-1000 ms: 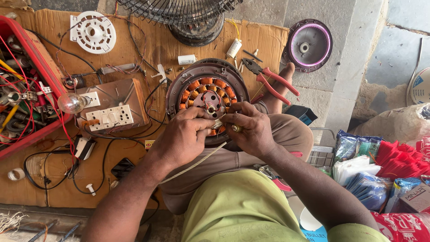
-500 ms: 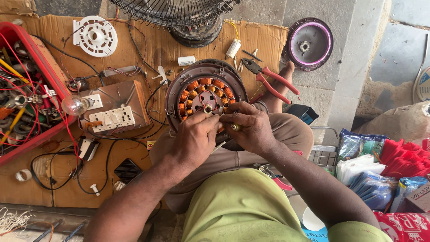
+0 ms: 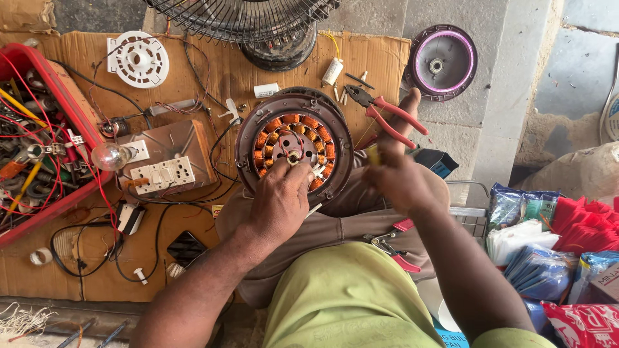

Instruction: The person is repairing an electrical motor stator. They are sitting on the floor, using a soldering iron to connect wires to the copper windings of the stator. They also use pliers to cut and manipulate the wires.

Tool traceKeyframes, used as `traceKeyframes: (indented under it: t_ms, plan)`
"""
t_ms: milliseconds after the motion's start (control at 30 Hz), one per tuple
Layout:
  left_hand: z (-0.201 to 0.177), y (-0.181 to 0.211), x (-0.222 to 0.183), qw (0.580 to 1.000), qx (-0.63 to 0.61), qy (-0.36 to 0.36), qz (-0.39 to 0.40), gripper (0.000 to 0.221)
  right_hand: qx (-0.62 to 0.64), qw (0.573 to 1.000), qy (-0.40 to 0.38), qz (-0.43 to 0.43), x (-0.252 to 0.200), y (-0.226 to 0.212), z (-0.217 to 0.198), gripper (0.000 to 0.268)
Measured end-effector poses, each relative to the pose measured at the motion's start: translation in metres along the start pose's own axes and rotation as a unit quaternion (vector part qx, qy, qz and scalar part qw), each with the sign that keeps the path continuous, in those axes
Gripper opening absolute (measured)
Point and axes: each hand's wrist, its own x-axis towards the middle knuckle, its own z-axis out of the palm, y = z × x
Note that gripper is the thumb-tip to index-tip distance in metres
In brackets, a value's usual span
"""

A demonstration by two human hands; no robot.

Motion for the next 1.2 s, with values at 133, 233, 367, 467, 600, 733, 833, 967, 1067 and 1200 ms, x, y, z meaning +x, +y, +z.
traceKeyframes:
  t_ms: [133,233,367,467,600,733,833,967,1067,1200]
  plan:
    - [0.001,0.000,-0.002,1.000,-0.003,-0.008,-0.012,0.011,-0.349,0.927,-0.039,-0.131,-0.003,0.024,0.022,0.024]
    - [0.002,0.001,0.001,1.000,-0.006,0.007,-0.001,0.014,-0.411,0.877,-0.109,-0.223,-0.009,0.018,0.027,0.024]
    - [0.004,0.002,0.000,0.999,-0.012,-0.006,-0.037,0.011,-0.283,0.936,-0.017,-0.209,-0.036,-0.004,0.021,0.025]
    - [0.004,0.002,0.000,0.999,-0.003,-0.007,-0.039,0.010,-0.187,0.938,0.039,-0.290,-0.054,-0.021,0.025,0.016]
    - [0.006,0.002,0.000,0.999,-0.011,-0.011,-0.047,0.012,-0.172,0.945,0.050,-0.272,-0.067,-0.029,0.058,0.020]
    - [0.006,0.002,0.000,0.999,-0.012,-0.004,-0.039,0.014,-0.225,0.929,0.090,-0.279,-0.066,-0.030,0.080,0.024]
    - [0.006,0.002,0.000,0.999,-0.019,-0.008,-0.049,0.013,-0.255,0.928,0.114,-0.245,-0.064,-0.030,0.086,0.022]
    - [0.006,0.002,0.001,0.999,-0.020,0.011,-0.035,0.013,-0.284,0.915,0.128,-0.258,-0.063,-0.030,0.088,0.022]
    - [0.005,0.001,0.001,0.999,-0.016,0.014,-0.033,0.012,-0.276,0.923,0.127,-0.237,-0.062,-0.029,0.089,0.024]
    - [0.005,0.002,0.001,0.999,-0.025,0.018,-0.026,0.011,-0.269,0.923,0.127,-0.244,-0.062,-0.026,0.090,0.018]
